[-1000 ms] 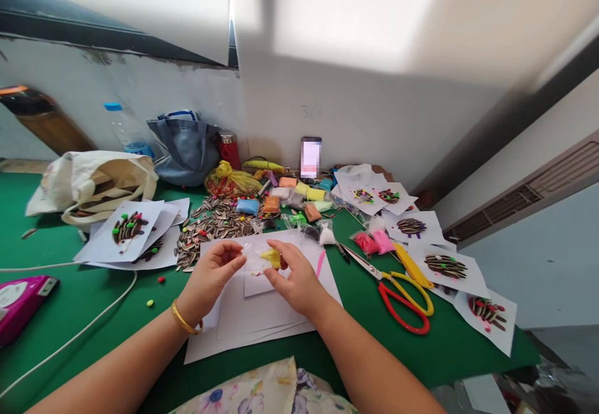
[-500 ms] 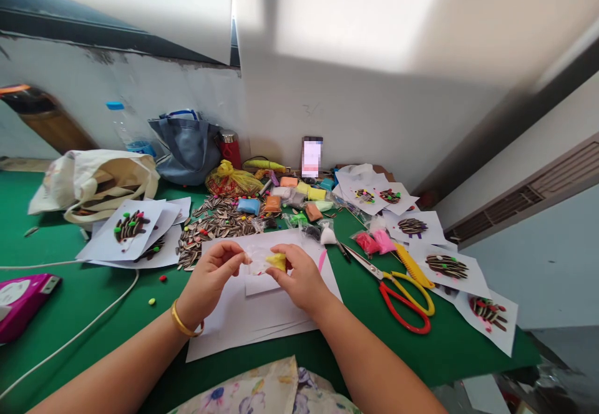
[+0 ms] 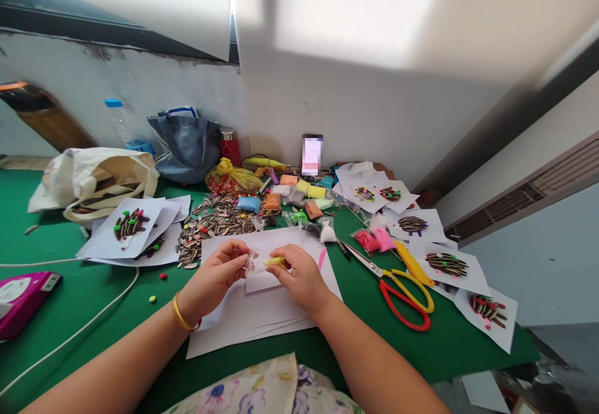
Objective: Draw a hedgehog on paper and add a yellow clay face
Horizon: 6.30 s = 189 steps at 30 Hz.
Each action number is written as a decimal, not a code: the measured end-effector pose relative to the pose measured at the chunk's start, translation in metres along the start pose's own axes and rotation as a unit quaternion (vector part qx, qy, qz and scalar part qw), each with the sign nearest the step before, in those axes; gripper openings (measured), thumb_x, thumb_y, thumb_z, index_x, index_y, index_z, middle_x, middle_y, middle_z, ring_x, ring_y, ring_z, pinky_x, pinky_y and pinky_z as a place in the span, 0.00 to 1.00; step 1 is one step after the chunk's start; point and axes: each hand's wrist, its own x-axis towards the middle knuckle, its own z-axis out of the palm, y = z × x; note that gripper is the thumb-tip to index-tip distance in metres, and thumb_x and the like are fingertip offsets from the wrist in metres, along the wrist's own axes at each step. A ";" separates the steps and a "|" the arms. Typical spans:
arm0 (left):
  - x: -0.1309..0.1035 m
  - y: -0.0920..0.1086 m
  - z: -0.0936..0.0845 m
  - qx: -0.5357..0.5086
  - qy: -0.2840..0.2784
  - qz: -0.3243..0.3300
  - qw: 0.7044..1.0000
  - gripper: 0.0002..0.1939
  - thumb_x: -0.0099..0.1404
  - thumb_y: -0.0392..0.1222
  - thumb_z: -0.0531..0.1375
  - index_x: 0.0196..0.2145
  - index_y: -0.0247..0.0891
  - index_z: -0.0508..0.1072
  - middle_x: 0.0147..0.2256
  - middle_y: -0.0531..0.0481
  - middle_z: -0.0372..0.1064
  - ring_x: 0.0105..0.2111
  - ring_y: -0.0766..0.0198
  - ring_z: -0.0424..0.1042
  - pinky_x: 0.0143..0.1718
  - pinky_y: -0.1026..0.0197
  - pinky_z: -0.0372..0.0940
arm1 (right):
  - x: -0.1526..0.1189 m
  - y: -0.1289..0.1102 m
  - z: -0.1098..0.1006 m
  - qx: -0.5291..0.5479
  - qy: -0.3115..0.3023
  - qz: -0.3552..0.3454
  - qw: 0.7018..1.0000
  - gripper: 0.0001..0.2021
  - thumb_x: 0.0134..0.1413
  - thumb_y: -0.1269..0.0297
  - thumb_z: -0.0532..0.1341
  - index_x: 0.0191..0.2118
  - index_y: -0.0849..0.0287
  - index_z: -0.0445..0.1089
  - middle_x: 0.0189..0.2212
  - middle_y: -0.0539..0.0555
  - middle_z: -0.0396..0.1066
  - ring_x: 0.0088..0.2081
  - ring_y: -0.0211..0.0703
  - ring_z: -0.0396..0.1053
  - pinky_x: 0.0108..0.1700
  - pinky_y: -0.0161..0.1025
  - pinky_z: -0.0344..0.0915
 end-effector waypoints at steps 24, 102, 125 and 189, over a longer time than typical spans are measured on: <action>0.001 0.004 0.000 0.086 0.000 -0.008 0.996 0.11 0.56 0.42 0.63 0.36 0.38 0.81 0.34 0.47 0.74 0.30 0.64 0.66 0.33 0.63 0.62 | 0.001 0.009 -0.003 0.019 -0.046 0.006 0.999 0.20 0.59 0.64 0.61 0.57 0.51 0.67 0.39 0.53 0.71 0.39 0.42 0.68 0.43 0.41 0.68; -0.004 -0.004 0.002 0.254 -0.038 0.170 0.951 0.21 0.64 0.38 0.58 0.54 0.43 0.74 0.54 0.45 0.71 0.52 0.54 0.71 0.55 0.52 0.65 | 0.005 0.006 -0.001 0.296 -0.020 0.192 0.936 0.17 0.56 0.46 0.63 0.34 0.57 0.66 0.26 0.50 0.73 0.27 0.38 0.72 0.33 0.37 0.67; -0.002 -0.012 0.000 0.256 -0.050 0.196 0.945 0.20 0.66 0.36 0.56 0.54 0.46 0.74 0.56 0.47 0.69 0.56 0.56 0.66 0.59 0.50 0.62 | 0.005 0.007 0.005 0.280 -0.009 0.169 0.945 0.18 0.59 0.45 0.59 0.42 0.56 0.68 0.30 0.49 0.69 0.28 0.39 0.70 0.34 0.38 0.66; -0.006 -0.013 0.002 0.296 0.009 0.185 0.937 0.07 0.64 0.43 0.61 0.37 0.41 0.79 0.34 0.49 0.75 0.35 0.62 0.73 0.39 0.60 0.67 | -0.004 -0.006 0.017 0.216 -0.088 0.184 0.955 0.31 0.54 0.54 0.66 0.62 0.53 0.59 0.32 0.48 0.63 0.32 0.38 0.62 0.34 0.36 0.60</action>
